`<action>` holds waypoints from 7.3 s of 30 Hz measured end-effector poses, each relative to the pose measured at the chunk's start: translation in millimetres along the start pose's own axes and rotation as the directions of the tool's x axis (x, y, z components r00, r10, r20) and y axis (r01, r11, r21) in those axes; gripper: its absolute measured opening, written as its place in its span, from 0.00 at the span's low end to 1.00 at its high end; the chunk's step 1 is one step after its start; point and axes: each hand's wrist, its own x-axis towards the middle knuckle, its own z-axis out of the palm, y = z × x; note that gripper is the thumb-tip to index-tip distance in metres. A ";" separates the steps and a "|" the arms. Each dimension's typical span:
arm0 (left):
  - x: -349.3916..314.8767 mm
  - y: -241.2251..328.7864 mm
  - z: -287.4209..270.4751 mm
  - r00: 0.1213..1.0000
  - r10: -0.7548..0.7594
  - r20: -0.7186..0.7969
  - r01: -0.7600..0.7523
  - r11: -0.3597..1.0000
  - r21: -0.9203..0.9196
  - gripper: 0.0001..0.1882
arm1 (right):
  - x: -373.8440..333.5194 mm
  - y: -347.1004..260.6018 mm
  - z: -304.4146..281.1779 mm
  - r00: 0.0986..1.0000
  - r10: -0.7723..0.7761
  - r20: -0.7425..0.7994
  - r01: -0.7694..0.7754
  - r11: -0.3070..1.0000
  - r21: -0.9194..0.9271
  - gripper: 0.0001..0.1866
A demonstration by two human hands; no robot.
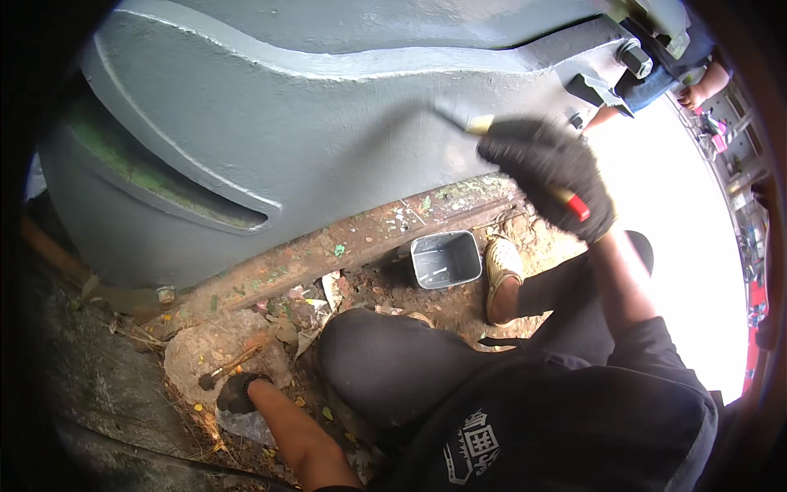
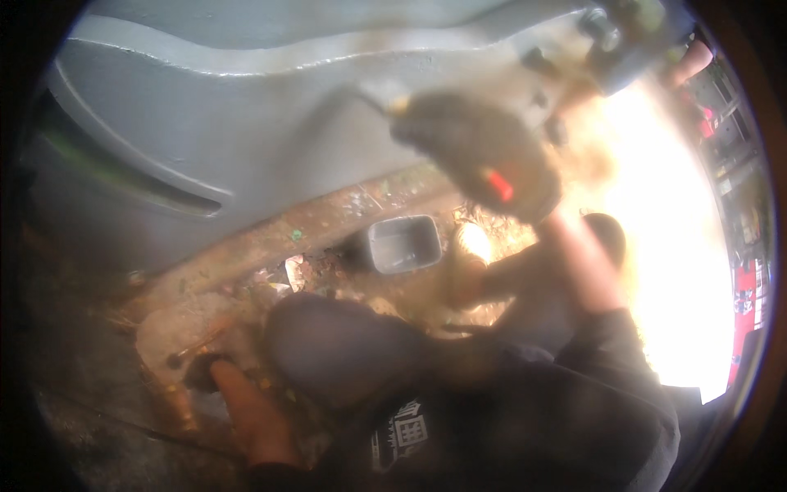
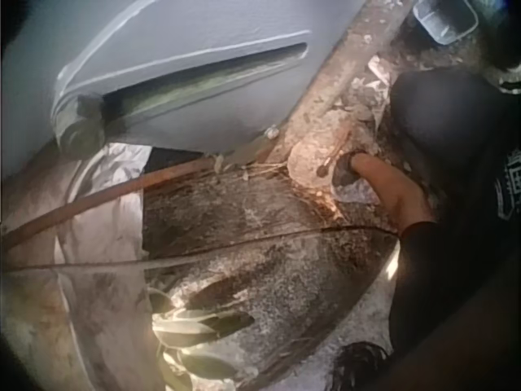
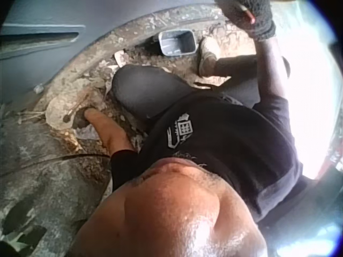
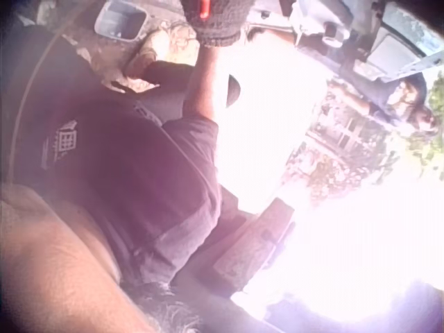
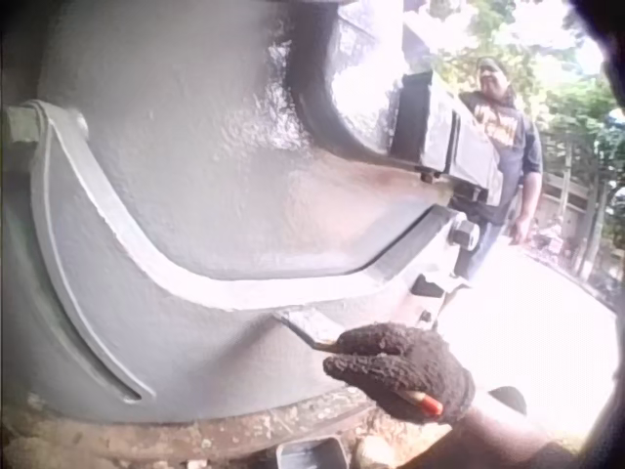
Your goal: The person kneels beside a large gray metal object and uses a paintbrush to apply gray paint to its lower side. They repeatedly dip the brush into a small paint container and continue brushing along the curved surface.
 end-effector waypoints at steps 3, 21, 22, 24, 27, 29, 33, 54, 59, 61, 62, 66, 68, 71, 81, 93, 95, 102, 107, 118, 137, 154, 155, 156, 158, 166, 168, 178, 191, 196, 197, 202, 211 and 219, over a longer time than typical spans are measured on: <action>-7.6 2.7 1.0 1.000 -0.010 0.022 0.011 1.000 -0.023 0.18 | -41.1 5.9 67.1 0.982 0.025 0.186 -0.046 0.993 0.107 0.16; -14.1 3.0 -3.1 1.000 -0.026 0.005 0.026 0.991 -0.130 0.22 | 41.4 19.7 -73.1 0.960 -0.253 -0.123 0.240 0.964 -0.113 0.18; -11.2 3.1 -5.3 0.999 -0.037 -0.001 0.036 0.988 -0.150 0.23 | 32.6 15.3 -67.8 0.981 -0.171 -0.088 0.171 0.985 0.002 0.17; -7.5 4.6 -8.7 0.998 -0.061 -0.013 0.057 0.979 -0.198 0.23 | 1.1 5.9 -37.0 1.000 -0.015 0.017 0.011 0.973 0.232 0.15; -24.4 10.0 -3.9 0.994 -0.103 0.023 0.105 0.951 -0.290 0.24 | -80.4 18.2 45.3 0.941 0.189 0.280 -0.326 0.729 0.603 0.14; -24.5 10.4 -9.3 0.988 -0.149 0.029 0.149 0.918 -0.366 0.24 | -119.3 15.6 106.5 0.782 0.297 0.548 -0.622 0.427 0.656 0.15; -28.3 12.7 -16.4 0.977 -0.209 0.034 0.201 0.869 -0.452 0.25 | -169.6 11.4 211.3 0.560 0.407 0.721 -0.805 0.063 0.590 0.16; -36.4 17.9 -35.6 0.924 -0.356 0.139 0.365 0.718 -0.592 0.30 | -114.8 12.6 95.5 0.790 0.362 0.494 -0.612 0.513 0.602 0.15; -56.7 24.7 -36.9 0.918 -0.351 0.184 0.387 0.698 -0.603 0.32 | -74.8 65.4 56.4 0.984 0.116 0.133 -0.161 0.903 0.399 0.19; -51.7 26.0 -44.4 0.915 -0.359 0.183 0.391 0.681 -0.619 0.32 | -33.0 69.2 20.4 0.999 0.039 0.015 -0.041 0.976 0.215 0.20; -51.9 27.0 -46.3 0.911 -0.368 0.186 0.398 0.669 -0.627 0.32 | -30.8 75.5 7.3 0.998 0.025 -0.063 -0.024 1.000 0.021 0.20; -57.7 25.8 -49.7 0.899 -0.387 0.203 0.422 0.648 -0.634 0.33 | -19.4 50.7 -53.9 0.991 0.072 -0.116 -0.062 0.994 0.087 0.19; -61.8 27.3 -50.2 0.895 -0.389 0.217 0.432 0.638 -0.638 0.34 | -42.5 51.1 -40.9 0.978 0.185 -0.094 -0.159 0.959 0.236 0.20; -61.1 28.2 -55.4 0.886 -0.405 0.224 0.444 0.610 -0.656 0.35 | -63.9 35.4 21.4 0.988 0.152 0.038 -0.157 0.971 0.183 0.19; -65.7 30.4 -58.7 0.874 -0.413 0.254 0.464 0.559 -0.687 0.36 | -74.8 72.2 124.0 0.944 0.194 0.266 -0.256 0.941 0.223 0.18; -47.1 22.7 -45.6 0.923 -0.326 0.207 0.383 0.700 -0.603 0.34 | -30.1 77.1 -23.8 0.982 0.154 -0.112 -0.136 0.979 0.155 0.20; -56.6 27.2 -59.3 0.922 -0.338 0.191 0.382 0.701 -0.603 0.34 | -13.4 26.8 -24.0 0.995 0.080 -0.067 -0.078 0.996 0.030 0.20; -53.1 24.4 -41.5 0.920 -0.325 0.218 0.389 0.702 -0.597 0.33 | -81.8 52.8 124.1 0.928 0.270 0.257 -0.335 0.906 0.259 0.18; -49.2 22.8 -40.3 0.917 -0.335 0.217 0.397 0.701 -0.592 0.33 | -33.4 67.4 78.5 0.975 0.195 0.105 -0.219 0.922 0.319 0.17; -46.8 28.5 -51.9 0.908 -0.353 0.225 0.416 0.698 -0.582 0.33 | 16.9 41.2 -57.1 0.974 -0.089 -0.209 0.112 0.988 0.102 0.17; -26.2 15.5 -23.5 0.923 -0.347 0.167 0.380 0.753 -0.538 0.29 | 12.6 39.9 -64.8 0.952 -0.049 -0.302 0.039 0.999 -0.038 0.18; -50.2 28.0 -52.8 0.889 -0.404 0.214 0.451 0.696 -0.560 0.33 | -56.1 8.8 62.8 0.965 0.207 -0.159 -0.212 0.977 -0.021 0.32; -53.2 30.8 -57.2 0.886 -0.411 0.216 0.458 0.699 -0.550 0.33 | -52.1 8.8 64.0 0.938 0.269 -0.218 -0.261 0.963 0.066 0.32; -56.9 34.5 -62.9 0.884 -0.423 0.201 0.462 0.715 -0.525 0.33 | -43.5 8.7 64.8 0.923 0.255 -0.290 -0.246 0.967 0.065 0.32; -51.4 36.8 -58.2 0.890 -0.423 0.170 0.451 0.755 -0.476 0.34 | -44.0 13.5 74.3 0.917 0.250 -0.311 -0.237 0.968 0.080 0.33; -57.5 24.9 -59.0 0.907 -0.351 0.234 0.416 0.655 -0.630 0.36 | -35.4 -3.9 55.6 0.892 0.448 -0.065 -0.414 0.865 0.283 0.31; -56.9 26.1 -60.5 0.906 -0.352 0.235 0.420 0.674 -0.608 0.35 | -31.2 6.3 59.6 0.921 0.091 -0.379 -0.107 0.994 -0.021 0.21; -28.2 15.8 -28.0 0.924 -0.340 0.174 0.378 0.747 -0.547 0.33 | 19.3 42.8 -39.7 0.928 -0.037 -0.370 0.085 0.990 0.113 0.19; -50.2 18.6 -45.2 0.948 -0.275 0.159 0.315 0.763 -0.564 0.37 | -18.2 -4.0 5.9 0.923 0.374 -0.090 -0.370 0.927 0.059 0.29; -51.0 18.8 -43.6 0.925 -0.328 0.194 0.377 0.710 -0.595 0.38 | -27.2 11.5 44.7 0.970 0.112 -0.216 -0.125 0.991 -0.047 0.21; -44.7 19.1 -42.2 0.914 -0.349 0.207 0.399 0.685 -0.609 0.38 | -30.3 15.7 51.8 0.974 -0.020 -0.226 -0.008 0.992 -0.123 0.16; -6.9 6.6 -3.1 0.913 -0.369 0.173 0.399 0.729 -0.556 0.37 | -23.3 -9.8 62.9 0.907 0.402 -0.128 -0.361 0.897 0.256 0.20; -19.7 8.3 -11.6 0.917 -0.367 0.153 0.387 0.735 -0.556 0.34 | -50.9 12.5 75.7 0.993 0.025 -0.113 -0.032 0.998 -0.059 0.28; -17.9 10.1 -5.0 0.934 -0.334 0.127 0.347 0.766 -0.542 0.32 | -37.4 16.1 76.4 0.985 0.095 -0.144 -0.088 0.995 0.054 0.21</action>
